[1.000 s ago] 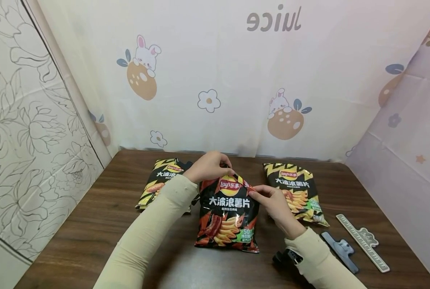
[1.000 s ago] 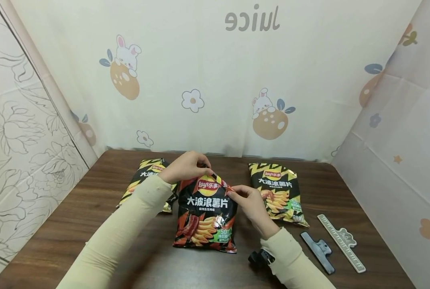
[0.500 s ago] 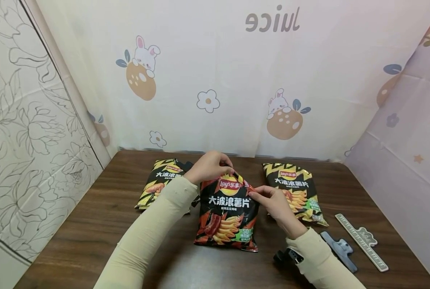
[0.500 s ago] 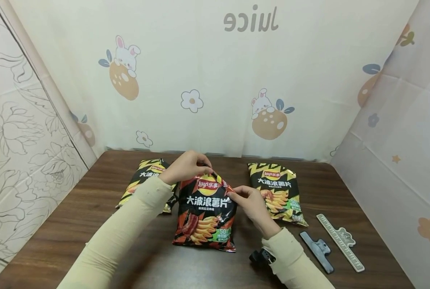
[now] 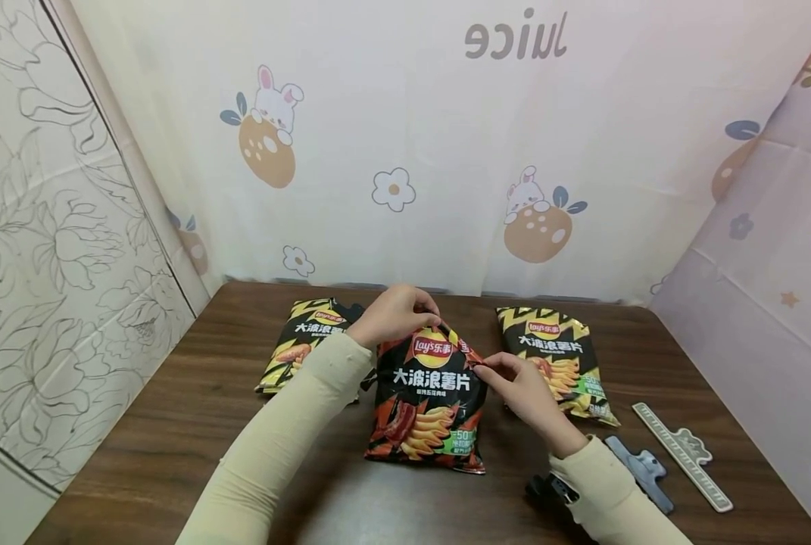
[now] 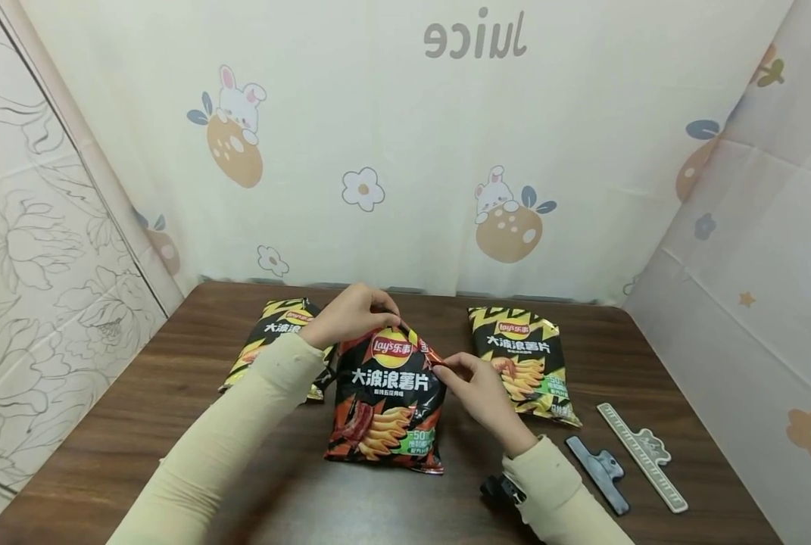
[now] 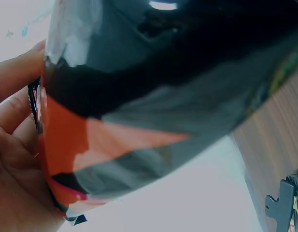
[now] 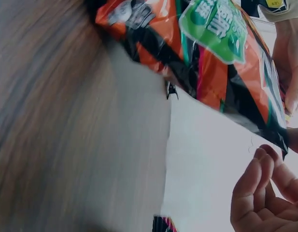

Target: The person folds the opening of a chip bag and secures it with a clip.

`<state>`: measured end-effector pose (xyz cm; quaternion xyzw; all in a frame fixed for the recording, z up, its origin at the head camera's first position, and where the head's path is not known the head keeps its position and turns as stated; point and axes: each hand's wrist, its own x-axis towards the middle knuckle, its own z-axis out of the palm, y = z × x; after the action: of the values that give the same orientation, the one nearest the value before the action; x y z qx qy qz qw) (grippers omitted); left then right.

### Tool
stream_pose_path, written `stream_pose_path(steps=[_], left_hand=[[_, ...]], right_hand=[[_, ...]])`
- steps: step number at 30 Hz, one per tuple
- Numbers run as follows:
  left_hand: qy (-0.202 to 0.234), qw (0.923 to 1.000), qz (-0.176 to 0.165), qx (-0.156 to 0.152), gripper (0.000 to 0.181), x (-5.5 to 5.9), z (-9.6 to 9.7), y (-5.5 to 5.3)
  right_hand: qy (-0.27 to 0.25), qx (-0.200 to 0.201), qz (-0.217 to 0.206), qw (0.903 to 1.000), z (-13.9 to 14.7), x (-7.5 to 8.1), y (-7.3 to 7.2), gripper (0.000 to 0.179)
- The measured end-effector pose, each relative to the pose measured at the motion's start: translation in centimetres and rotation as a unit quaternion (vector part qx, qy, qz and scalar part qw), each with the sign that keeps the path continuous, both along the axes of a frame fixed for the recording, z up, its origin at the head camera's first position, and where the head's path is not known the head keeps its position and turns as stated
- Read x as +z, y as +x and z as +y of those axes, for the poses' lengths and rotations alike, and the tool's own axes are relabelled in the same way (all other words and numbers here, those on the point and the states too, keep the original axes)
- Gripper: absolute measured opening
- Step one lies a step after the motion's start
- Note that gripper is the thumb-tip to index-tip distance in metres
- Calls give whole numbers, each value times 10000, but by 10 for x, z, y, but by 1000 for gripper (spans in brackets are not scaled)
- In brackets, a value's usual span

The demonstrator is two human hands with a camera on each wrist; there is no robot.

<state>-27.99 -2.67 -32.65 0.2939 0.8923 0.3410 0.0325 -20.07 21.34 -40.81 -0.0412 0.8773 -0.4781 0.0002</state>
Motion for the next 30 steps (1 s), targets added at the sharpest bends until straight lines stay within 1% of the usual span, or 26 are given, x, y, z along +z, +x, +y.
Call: stream_pose_path(steps=[4, 8, 10, 13, 16, 21, 26, 30], left_hand=[[16, 10000, 31, -60, 11, 0, 0, -1], [26, 10000, 46, -66, 11, 1, 0, 0], [19, 10000, 63, -54, 11, 1, 0, 0], [-5, 9999, 116, -49, 11, 1, 0, 0], [-23, 9998, 185, -56, 11, 0, 1, 0], [-49, 9998, 213, -22, 11, -1, 1, 2], [-39, 9998, 213, -7, 12, 0, 1, 3], [-38, 9998, 211, 1, 12, 1, 1, 3]], right_hand=[[56, 88, -101, 9999, 6, 2, 5, 37], [16, 334, -178, 9993, 11, 4, 8, 40], [75, 454, -85, 9989, 16, 5, 10, 41], [367, 487, 235, 9979, 26, 5, 14, 39], [795, 301, 489, 9952, 38, 4, 18, 38], [1224, -24, 654, 9903, 60, 0, 24, 39], [1733, -381, 903, 9800, 80, 3, 32, 40], [2022, -617, 991, 9724, 99, 4, 39, 41]])
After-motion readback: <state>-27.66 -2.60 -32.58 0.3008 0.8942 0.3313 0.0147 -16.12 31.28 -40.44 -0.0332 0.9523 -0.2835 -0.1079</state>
